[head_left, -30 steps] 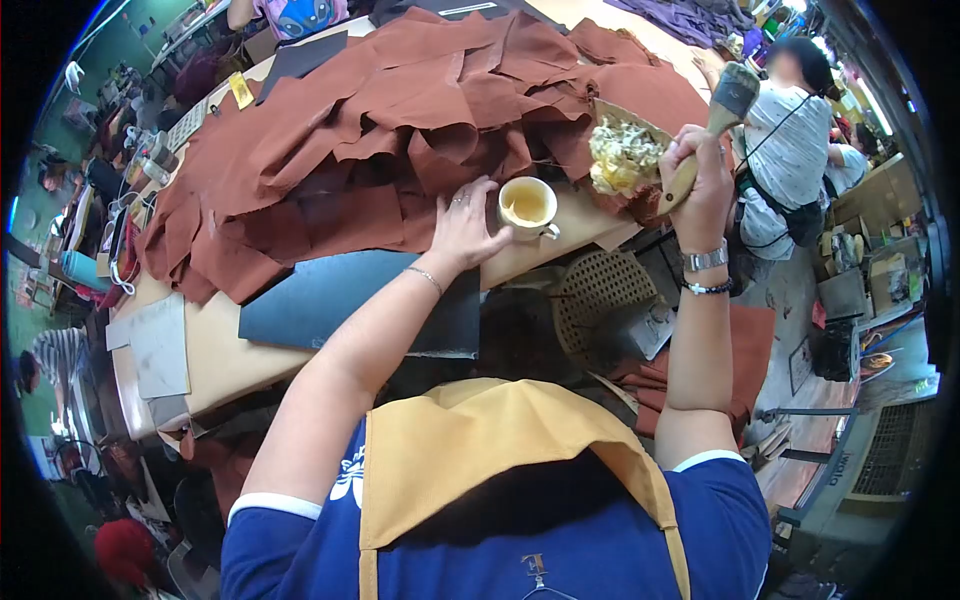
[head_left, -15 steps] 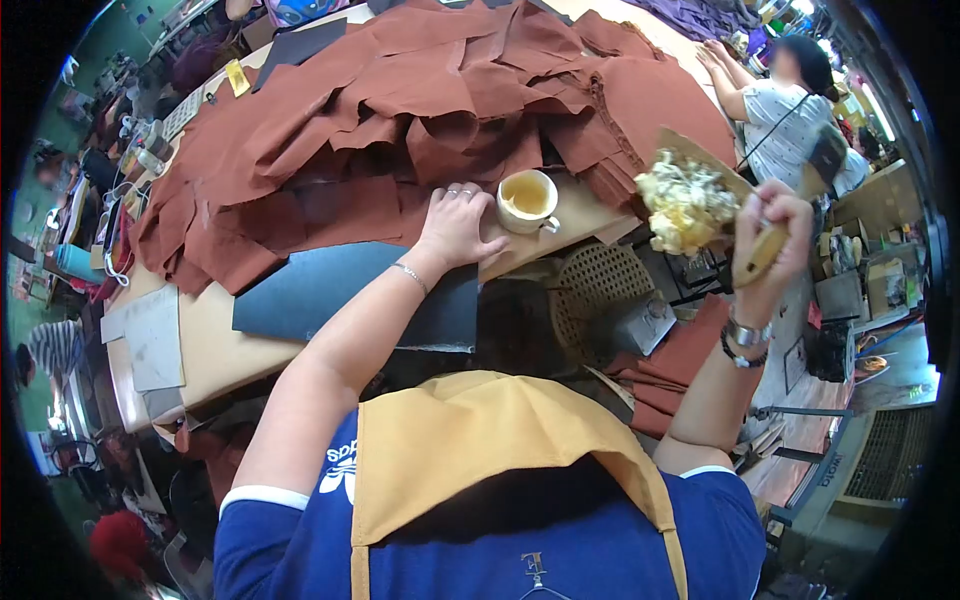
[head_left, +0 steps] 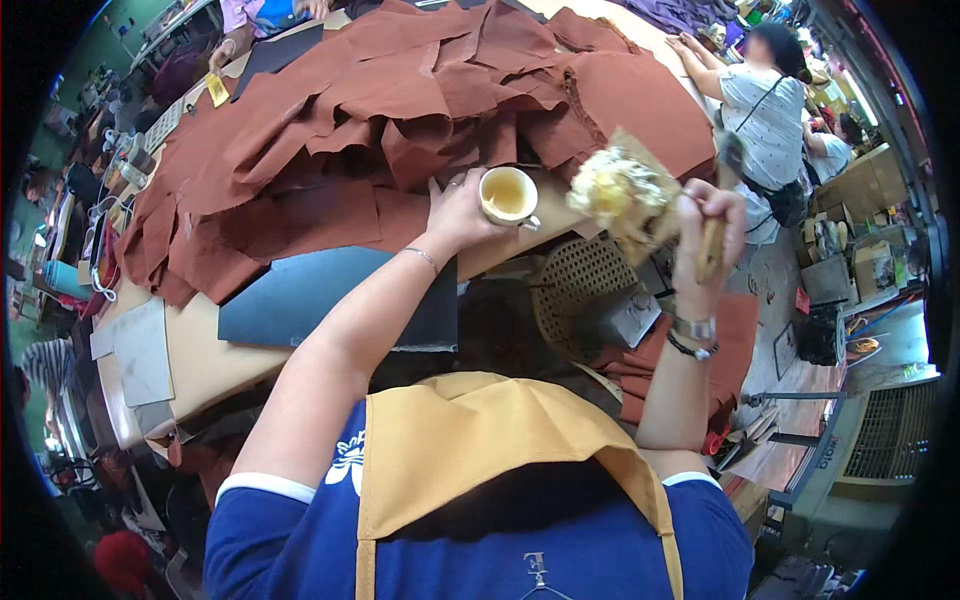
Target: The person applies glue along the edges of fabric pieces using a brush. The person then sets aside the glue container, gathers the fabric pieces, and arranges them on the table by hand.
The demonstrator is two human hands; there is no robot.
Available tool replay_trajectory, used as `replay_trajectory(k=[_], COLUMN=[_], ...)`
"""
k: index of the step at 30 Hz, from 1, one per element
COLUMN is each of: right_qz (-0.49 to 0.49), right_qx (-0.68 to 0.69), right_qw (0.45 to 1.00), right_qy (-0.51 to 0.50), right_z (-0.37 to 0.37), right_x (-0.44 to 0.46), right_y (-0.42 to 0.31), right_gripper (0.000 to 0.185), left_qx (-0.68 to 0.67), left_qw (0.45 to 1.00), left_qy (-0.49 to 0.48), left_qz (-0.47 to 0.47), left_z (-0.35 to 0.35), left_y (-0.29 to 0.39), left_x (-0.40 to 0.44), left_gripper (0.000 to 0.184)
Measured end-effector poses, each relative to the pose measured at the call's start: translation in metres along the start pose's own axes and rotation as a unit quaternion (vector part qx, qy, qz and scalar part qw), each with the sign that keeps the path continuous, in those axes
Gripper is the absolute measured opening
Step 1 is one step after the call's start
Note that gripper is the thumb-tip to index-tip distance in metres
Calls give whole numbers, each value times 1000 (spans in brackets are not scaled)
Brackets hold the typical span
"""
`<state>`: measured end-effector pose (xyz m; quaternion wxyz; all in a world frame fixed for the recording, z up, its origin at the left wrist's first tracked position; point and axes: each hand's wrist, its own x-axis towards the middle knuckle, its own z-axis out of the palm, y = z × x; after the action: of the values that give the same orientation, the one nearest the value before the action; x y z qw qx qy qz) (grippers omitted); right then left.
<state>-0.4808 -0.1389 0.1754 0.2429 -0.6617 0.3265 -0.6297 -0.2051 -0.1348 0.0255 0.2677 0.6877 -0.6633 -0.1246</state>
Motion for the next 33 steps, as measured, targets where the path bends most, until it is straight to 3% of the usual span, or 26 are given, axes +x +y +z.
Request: replay_trajectory(k=[2, 5, 9, 13, 14, 17, 18, 22, 25, 29, 33], right_qz=[62, 106, 281, 363, 363, 206, 195, 257, 308, 191, 160], right_qx=[55, 168, 402, 454, 427, 263, 231, 289, 337, 351, 319], right_qw=[996, 979, 869, 810, 822, 929, 938, 888, 851, 885, 902], right_qy=[-33, -54, -65, -80, -97, -157, -171, -250, -259, -240, -244], right_z=[25, 61, 91, 111, 111, 117, 120, 142, 162, 193, 218], right_x=[-7, -12, -14, -26, -28, -32, -33, -34, -41, -58, -65], right_y=[3, 11, -10, 0, -2, 3, -2, -12, -22, -23, -34], right_gripper=[26, 26, 27, 28, 28, 27, 28, 30, 30, 29, 27], left_qx=[-37, -181, -148, -353, -350, -303, -320, -282, -336, -381, -323], left_qw=[999, 983, 981, 920, 922, 935, 929, 929, 908, 899, 924], left_qy=[-25, 19, 118, 166, 162, 181, 185, 238, 246, 213, 204], left_qz=[-12, -3, 41, 37, 28, -29, -27, 28, 42, 33, -38], left_z=[-5, -21, -26, -44, -56, -75, -75, -85, -105, -117, -129], left_y=[6, 23, 26, 25, 24, 8, 0, -22, -13, -23, -23], left_x=[-3, -22, -41, -56, -63, -84, -89, -110, -132, -149, -165], left_gripper=[95, 88, 87, 84, 88, 95, 100, 103, 102, 97, 83])
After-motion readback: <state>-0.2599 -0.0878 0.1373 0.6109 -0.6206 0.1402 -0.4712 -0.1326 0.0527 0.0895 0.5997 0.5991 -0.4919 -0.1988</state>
